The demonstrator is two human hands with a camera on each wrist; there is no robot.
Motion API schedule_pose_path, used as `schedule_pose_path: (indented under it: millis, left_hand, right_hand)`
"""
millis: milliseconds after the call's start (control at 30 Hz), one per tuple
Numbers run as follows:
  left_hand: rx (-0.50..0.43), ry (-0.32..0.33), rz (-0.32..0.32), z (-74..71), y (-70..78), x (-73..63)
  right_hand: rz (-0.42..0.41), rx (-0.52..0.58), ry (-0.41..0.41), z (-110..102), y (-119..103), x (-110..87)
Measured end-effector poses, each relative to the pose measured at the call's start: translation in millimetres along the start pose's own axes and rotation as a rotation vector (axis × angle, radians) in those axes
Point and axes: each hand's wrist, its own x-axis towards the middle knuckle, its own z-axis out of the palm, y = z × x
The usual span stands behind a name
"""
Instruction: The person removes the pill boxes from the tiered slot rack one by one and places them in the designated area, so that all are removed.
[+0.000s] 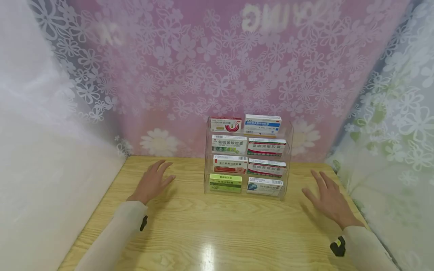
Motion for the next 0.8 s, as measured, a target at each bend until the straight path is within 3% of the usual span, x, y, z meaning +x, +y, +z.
schedule_pose_path:
  millis: [300,600,800]
  left_hand:
    - [-0.075,-0.027,0.037,4.5,31.4,17.2]
    - [-0.149,-0.026,0.054,9.8,71.4,27.9]
    - [-0.160,0.029,0.146,16.1,93.1,34.2]
  right_hand:
    - [-0.023,0.129,0.023,-9.2,-28.0,10.6]
    - [-0.106,0.297,0.053,-8.9,-59.3,29.5]
    - [-0.151,0.361,0.054,-1.3,-73.2,42.2]
